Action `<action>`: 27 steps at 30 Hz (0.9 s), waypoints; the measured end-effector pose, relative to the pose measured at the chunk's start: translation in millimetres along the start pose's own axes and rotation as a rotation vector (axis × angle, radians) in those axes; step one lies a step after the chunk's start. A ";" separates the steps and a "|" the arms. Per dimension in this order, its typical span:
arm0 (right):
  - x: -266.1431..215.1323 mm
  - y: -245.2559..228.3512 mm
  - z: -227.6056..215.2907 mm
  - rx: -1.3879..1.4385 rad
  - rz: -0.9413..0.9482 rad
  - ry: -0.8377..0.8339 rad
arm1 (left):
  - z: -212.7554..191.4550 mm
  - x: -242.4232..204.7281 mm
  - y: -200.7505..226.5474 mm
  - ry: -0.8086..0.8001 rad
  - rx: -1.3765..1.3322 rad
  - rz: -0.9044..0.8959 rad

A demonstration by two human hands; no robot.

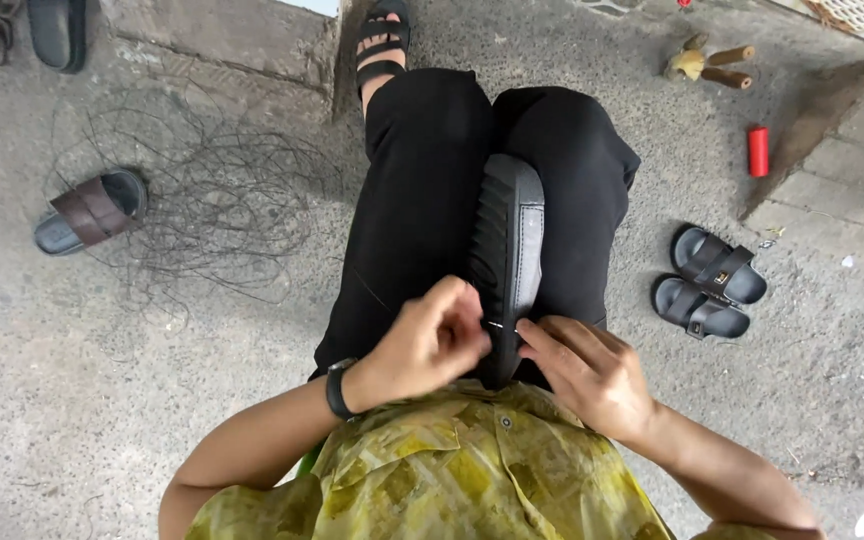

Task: The person is hand-sewing the rubber sole of a black shoe using a needle and thread, then uses a lighter to finish the thread.

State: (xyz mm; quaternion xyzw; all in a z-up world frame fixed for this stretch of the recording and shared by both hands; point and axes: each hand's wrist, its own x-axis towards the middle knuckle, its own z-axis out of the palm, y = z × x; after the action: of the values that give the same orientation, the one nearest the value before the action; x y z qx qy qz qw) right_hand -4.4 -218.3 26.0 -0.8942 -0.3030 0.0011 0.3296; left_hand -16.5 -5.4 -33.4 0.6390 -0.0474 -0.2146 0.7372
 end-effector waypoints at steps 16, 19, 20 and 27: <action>2.2 18.5 -36.1 0.127 -0.032 -0.163 | 14.7 10.8 33.3 -0.008 0.894 0.809; 4.2 21.3 -31.1 0.176 0.019 -0.086 | 17.6 13.5 35.9 0.053 0.936 0.890; 1.6 22.2 -28.7 0.171 0.023 -0.071 | 18.7 16.4 42.3 0.084 0.967 0.913; 1.5 20.9 -29.3 0.084 -0.079 -0.153 | 14.0 8.5 34.6 0.025 0.951 1.006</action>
State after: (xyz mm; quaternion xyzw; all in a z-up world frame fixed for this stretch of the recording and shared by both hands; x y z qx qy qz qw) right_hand 14.0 -247.3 36.9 -0.8642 -0.3620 0.0693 0.3426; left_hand -4.9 -18.4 0.6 0.7954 -0.4184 0.2050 0.3875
